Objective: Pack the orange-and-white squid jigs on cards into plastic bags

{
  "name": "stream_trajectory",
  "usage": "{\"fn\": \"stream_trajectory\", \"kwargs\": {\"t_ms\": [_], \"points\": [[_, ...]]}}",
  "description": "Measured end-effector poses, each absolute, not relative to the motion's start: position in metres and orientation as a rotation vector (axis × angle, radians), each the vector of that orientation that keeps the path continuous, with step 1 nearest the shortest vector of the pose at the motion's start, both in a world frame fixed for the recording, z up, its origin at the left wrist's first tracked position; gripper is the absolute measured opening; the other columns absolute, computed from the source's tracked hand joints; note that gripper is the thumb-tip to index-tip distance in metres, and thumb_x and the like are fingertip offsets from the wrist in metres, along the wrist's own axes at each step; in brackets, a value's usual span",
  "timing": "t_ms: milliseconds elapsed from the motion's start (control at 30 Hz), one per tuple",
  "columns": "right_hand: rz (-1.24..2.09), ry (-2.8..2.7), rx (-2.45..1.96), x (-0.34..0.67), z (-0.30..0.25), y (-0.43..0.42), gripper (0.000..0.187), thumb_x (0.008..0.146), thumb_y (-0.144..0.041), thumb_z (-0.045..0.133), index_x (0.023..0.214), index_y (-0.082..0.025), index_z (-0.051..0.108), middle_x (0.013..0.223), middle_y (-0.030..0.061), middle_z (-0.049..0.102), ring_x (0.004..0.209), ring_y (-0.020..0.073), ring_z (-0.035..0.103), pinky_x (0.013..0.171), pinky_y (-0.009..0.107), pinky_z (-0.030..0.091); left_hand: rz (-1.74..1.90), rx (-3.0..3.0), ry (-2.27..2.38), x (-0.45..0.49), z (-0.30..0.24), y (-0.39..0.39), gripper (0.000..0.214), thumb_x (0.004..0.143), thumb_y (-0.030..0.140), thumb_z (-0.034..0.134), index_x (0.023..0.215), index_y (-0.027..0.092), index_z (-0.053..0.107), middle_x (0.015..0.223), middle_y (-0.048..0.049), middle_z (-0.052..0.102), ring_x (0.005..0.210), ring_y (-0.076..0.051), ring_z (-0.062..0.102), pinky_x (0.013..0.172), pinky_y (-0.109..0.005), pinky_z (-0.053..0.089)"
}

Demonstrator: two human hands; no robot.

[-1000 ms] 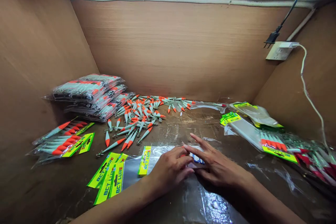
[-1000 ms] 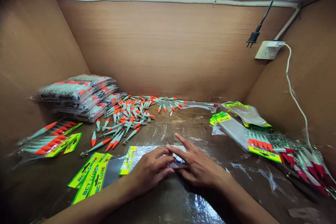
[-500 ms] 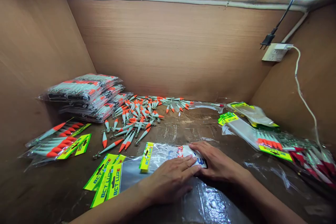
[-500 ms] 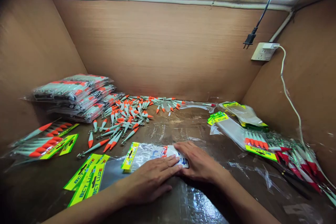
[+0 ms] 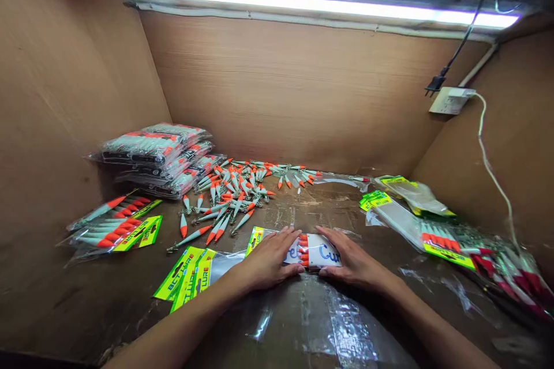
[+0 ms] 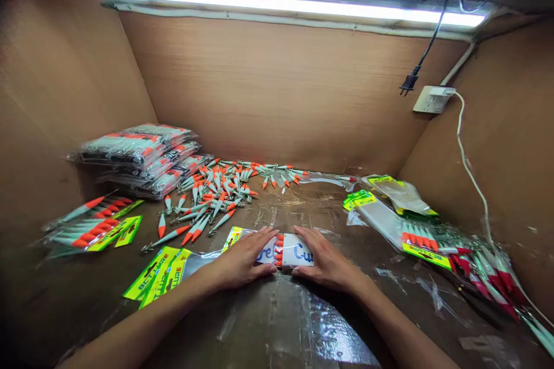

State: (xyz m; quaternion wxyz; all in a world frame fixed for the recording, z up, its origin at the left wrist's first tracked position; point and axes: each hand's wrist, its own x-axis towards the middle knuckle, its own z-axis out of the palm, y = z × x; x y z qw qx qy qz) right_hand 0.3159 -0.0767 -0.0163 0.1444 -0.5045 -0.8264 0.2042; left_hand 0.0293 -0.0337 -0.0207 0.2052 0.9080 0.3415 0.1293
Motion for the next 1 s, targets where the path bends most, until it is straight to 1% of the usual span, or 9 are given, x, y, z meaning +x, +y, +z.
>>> {"fn": "stream_trajectory", "kwargs": {"t_ms": [100,233,300,433,600,700,800,900,1000], "points": [[0.594,-2.364,-1.431,0.316,-0.02,-0.075,0.094,0.08,-0.059,0.067,0.156,-0.017,0.03,0.153,0.0109,0.022,0.144,0.0228,0.027,0.126,0.039,0.026,0.407,2.496,0.98,0.041,-0.018,-0.031,0.087,0.086,0.068,0.057,0.155,0.027,0.024,0.157,-0.0104,0.03,0.144,-0.03,0.031,0.117,-0.046,0.029],[0.641,-2.364,-1.374,0.319,-0.021,-0.076,0.099,0.081,-0.039,0.064,0.161,-0.018,0.009,0.156,0.0094,0.012,0.148,0.0212,0.021,0.127,0.039,0.023,0.292,2.518,0.879,0.063,-0.004,-0.017,0.099,0.077,0.072,0.065,0.154,0.021,0.029,0.156,-0.0157,0.029,0.145,-0.036,0.026,0.117,-0.05,0.026],[0.662,-2.327,-1.344,0.319,-0.022,-0.077,0.104,0.078,-0.029,0.061,0.161,-0.018,-0.001,0.156,0.01,0.011,0.148,0.0198,0.022,0.127,0.038,0.024,0.17,2.515,0.801,0.073,0.001,-0.01,0.103,0.075,0.074,0.066,0.153,0.018,0.031,0.156,-0.0183,0.029,0.145,-0.037,0.024,0.118,-0.051,0.025],[0.646,-2.22,-1.316,0.319,-0.023,-0.073,0.11,0.074,-0.029,0.065,0.161,-0.015,0.0,0.154,0.014,0.018,0.144,0.0206,0.03,0.124,0.038,0.029,0.12,2.545,0.74,0.083,0.001,-0.002,0.108,0.07,0.076,0.068,0.15,0.014,0.033,0.153,-0.0218,0.033,0.145,-0.039,0.023,0.117,-0.053,0.024],[0.526,-2.112,-1.22,0.322,-0.012,-0.069,0.109,0.071,-0.027,0.07,0.16,-0.016,0.008,0.15,0.0147,0.026,0.139,0.0205,0.038,0.12,0.037,0.036,0.215,2.637,0.724,0.091,0.003,0.001,0.094,0.064,0.069,0.076,0.135,0.017,0.046,0.134,-0.0174,0.053,0.132,-0.038,0.044,0.114,-0.055,0.026],[0.395,-2.09,-1.134,0.322,0.003,-0.077,0.107,0.074,-0.035,0.074,0.16,-0.02,0.011,0.15,0.0123,0.028,0.137,0.0181,0.04,0.119,0.034,0.039,0.287,2.696,0.779,0.104,0.013,-0.006,0.086,0.062,0.063,0.079,0.129,0.019,0.049,0.119,-0.0131,0.06,0.115,-0.035,0.056,0.112,-0.059,0.026],[0.272,-1.955,-1.027,0.32,0.015,-0.088,0.109,0.078,-0.045,0.074,0.16,-0.021,0.005,0.151,0.0119,0.024,0.137,0.0174,0.039,0.12,0.033,0.038,0.422,2.713,0.786,0.114,0.027,-0.014,0.081,0.061,0.06,0.079,0.127,0.022,0.051,0.111,-0.0094,0.062,0.106,-0.034,0.06,0.112,-0.059,0.025],[0.174,-1.714,-0.983,0.32,0.02,-0.093,0.102,0.086,-0.048,0.066,0.16,-0.019,0.002,0.151,0.0126,0.024,0.138,0.0178,0.037,0.123,0.037,0.034,0.693,2.559,0.87,0.111,0.05,-0.015,0.08,0.06,0.064,0.08,0.12,0.018,0.055,0.106,-0.0093,0.062,0.1,-0.032,0.06,0.106,-0.054,0.034],[0.109,-1.577,-1.043,0.323,0.023,-0.09,0.093,0.09,-0.048,0.061,0.159,-0.02,0.006,0.148,0.0114,0.029,0.133,0.0167,0.042,0.12,0.038,0.037,1.042,2.231,0.847,0.094,0.078,-0.005,0.069,0.072,0.068,0.072,0.115,0.016,0.057,0.103,-0.0103,0.062,0.103,-0.03,0.059,0.1,-0.045,0.042]]}}
